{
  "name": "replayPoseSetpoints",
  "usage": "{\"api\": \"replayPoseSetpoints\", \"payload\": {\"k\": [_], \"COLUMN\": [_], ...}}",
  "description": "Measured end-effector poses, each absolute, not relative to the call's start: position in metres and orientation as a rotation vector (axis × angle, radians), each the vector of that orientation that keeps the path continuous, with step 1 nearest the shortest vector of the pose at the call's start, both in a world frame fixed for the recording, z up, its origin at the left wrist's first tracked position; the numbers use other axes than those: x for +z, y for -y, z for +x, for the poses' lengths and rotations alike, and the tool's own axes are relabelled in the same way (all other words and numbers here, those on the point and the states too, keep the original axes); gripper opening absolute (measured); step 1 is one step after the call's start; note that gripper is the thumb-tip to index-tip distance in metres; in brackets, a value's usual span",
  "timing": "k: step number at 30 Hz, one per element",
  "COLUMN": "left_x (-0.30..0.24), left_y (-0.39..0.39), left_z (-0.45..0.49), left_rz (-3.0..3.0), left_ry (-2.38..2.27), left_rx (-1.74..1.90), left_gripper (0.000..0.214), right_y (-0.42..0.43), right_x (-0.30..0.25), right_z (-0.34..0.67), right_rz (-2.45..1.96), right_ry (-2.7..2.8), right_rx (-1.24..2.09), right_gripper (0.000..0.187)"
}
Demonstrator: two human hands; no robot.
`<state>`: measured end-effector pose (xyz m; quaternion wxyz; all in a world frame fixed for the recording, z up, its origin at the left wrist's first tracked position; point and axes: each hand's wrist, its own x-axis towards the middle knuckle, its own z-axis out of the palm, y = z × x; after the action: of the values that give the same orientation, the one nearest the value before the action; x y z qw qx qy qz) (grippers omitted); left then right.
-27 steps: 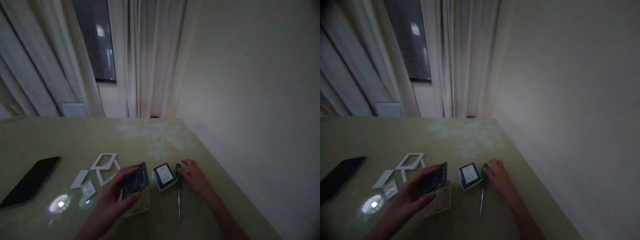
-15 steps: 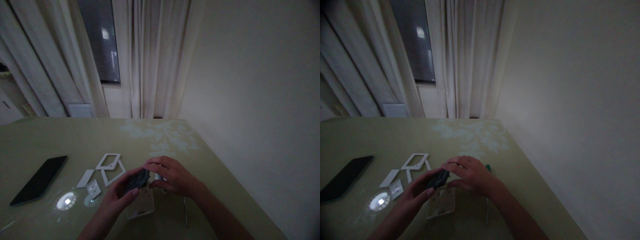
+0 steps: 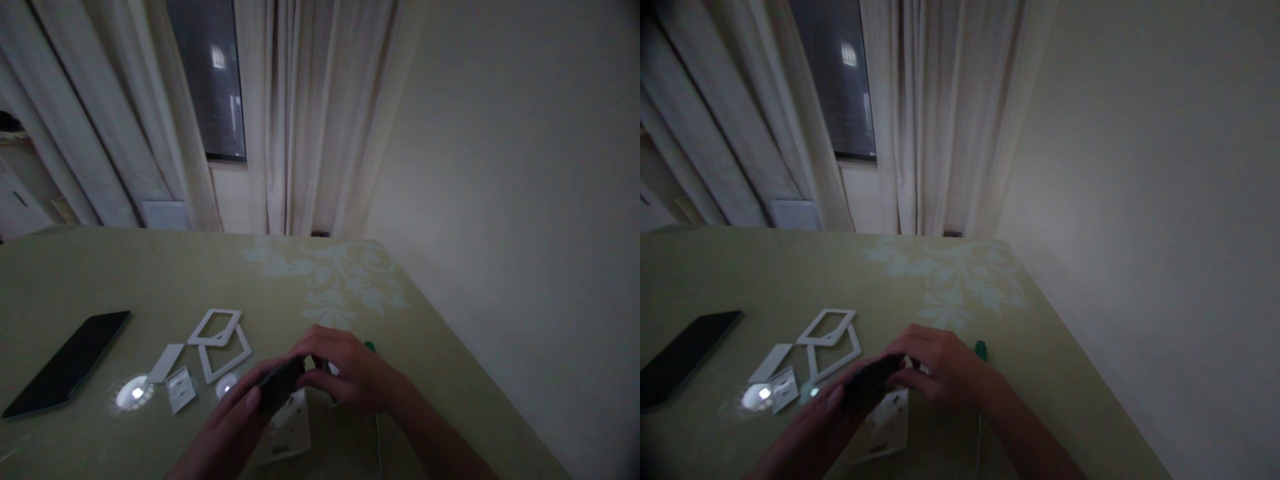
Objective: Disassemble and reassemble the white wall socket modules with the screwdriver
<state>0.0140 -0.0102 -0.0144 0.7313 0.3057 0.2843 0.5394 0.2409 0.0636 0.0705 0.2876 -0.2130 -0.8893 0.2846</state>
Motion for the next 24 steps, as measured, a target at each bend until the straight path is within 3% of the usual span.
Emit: {"api": "replayPoseSetpoints", "payload": {"k": [9, 16, 24], "left_x": [-0.036, -0.020, 0.002], "left_y": [0.017, 0.020, 0.024], "left_z": [0.021, 0.031, 0.030], "left_rz": [0.414, 0.333, 0.205], "left_ry": [-0.430, -0.257, -0.210], "left_rx": [0.923, 0.898, 0.923], "left_gripper": [0.066, 0.069, 0.060], "right_y": [-0.066, -0.065, -0.058], "right_x": [0.075, 0.071, 0.066], "right_z": [0.244, 0.237, 0.228], "right_rz": [-0.742, -1.074, -1.003], "right_ry": [2.223, 1.921, 2.060], "right_rx": [1.116, 1.609, 1.428], "right_gripper": [0.030, 0.048, 0.035]}}
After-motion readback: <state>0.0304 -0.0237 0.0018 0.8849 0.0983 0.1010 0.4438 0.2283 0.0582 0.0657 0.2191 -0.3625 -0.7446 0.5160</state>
